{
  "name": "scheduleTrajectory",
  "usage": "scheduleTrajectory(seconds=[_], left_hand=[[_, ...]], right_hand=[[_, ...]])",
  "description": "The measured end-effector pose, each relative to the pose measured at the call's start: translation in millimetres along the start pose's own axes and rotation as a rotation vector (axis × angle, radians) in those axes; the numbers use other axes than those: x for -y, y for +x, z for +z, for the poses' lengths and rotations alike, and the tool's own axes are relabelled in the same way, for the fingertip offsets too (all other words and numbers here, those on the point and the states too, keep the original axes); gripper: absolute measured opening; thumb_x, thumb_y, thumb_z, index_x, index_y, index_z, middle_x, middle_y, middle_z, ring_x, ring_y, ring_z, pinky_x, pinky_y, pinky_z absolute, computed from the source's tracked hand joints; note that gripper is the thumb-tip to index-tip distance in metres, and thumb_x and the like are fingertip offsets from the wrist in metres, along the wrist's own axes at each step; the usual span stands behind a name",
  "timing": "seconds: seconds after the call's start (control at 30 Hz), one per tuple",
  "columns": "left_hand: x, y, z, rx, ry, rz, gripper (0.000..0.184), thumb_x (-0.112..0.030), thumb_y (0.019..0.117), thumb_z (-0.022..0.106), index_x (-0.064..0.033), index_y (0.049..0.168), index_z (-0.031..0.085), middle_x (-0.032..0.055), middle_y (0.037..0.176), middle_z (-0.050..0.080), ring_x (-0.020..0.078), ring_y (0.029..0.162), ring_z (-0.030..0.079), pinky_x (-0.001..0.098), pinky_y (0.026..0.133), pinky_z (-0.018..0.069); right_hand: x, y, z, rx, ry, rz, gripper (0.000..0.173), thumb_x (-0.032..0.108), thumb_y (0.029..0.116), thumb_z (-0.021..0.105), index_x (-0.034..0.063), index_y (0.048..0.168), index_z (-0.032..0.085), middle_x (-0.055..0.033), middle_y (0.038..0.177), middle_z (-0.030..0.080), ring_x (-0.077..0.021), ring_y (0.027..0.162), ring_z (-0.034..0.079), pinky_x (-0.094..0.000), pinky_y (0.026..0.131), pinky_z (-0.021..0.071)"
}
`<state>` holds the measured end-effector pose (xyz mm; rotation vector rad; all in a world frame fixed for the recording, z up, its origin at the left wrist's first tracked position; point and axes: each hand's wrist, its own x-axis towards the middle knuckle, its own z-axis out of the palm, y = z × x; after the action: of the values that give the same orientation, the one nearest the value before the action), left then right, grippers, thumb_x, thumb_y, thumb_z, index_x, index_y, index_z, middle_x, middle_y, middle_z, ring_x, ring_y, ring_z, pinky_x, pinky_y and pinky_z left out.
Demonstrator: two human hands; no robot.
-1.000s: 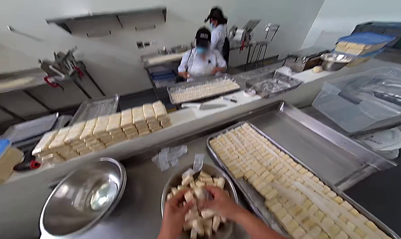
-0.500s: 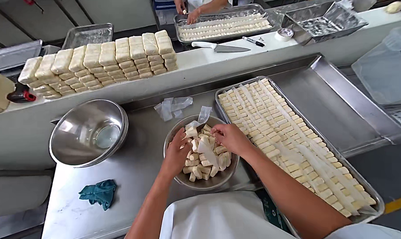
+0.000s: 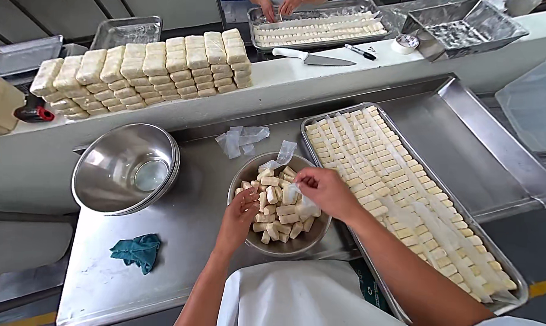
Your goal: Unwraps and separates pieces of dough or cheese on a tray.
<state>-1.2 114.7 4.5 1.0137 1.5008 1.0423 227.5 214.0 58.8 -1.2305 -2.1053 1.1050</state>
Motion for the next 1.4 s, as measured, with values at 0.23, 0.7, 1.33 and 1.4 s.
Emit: scheduleTrajectory(seconds=[0.23,0.7,1.33,1.4], left_hand=[[-7.1,-1.4,12.2,0.031,-0.105,0.044,0.043,-0.010,0.1001,0.056,-0.0027,0.142,0.051,0.0099,0.127,0.068,0.0198,0.109,0.069,0.0384,0.095,0.0583],[-13.4,18.6,53.1,0.074,0.092,0.153,0.041,-0.026,0.0945,0.075,-0.0071,0.129,0.063,0.0078,0.114,0.069,0.0151,0.097,0.069,0.0382,0.086,0.0591],[3.1,9.4,34.4,-0.137,0.510,0.159,0.025,-0.017,0.1022,0.060,-0.0028,0.119,0.072,0.0167,0.116,0.068,0.0320,0.109,0.066,0.0556,0.094,0.0530],[5.3,8.5,27.7,-0.083,0.463,0.136,0.038,-0.031,0.1073,0.048,-0.0069,0.128,0.068,0.0147,0.132,0.064,0.0306,0.129,0.056,0.0556,0.110,0.0428]], right_hand=[[14.2,8.8,-2.2,-0.183,0.234,-0.148,0.009,0.006,0.0931,0.064,0.0069,0.100,0.070,0.0016,0.084,0.069,-0.0023,0.071,0.064,-0.0180,0.064,0.0548],[51.7,10.4,-5.2,-0.098,0.623,-0.247,0.013,-0.001,0.0927,0.065,0.0067,0.103,0.066,0.0008,0.086,0.069,-0.0056,0.070,0.066,-0.0199,0.063,0.0590],[-25.1,-14.3,28.6,-0.087,0.159,0.184,0.040,0.014,0.0915,0.058,0.0067,0.131,0.060,-0.0100,0.103,0.068,-0.0190,0.084,0.067,-0.0397,0.070,0.0569],[-35.9,-12.3,18.1,0.048,0.085,0.213,0.038,0.013,0.0947,0.056,0.0070,0.131,0.063,-0.0118,0.120,0.065,-0.0227,0.104,0.066,-0.0451,0.086,0.0567]])
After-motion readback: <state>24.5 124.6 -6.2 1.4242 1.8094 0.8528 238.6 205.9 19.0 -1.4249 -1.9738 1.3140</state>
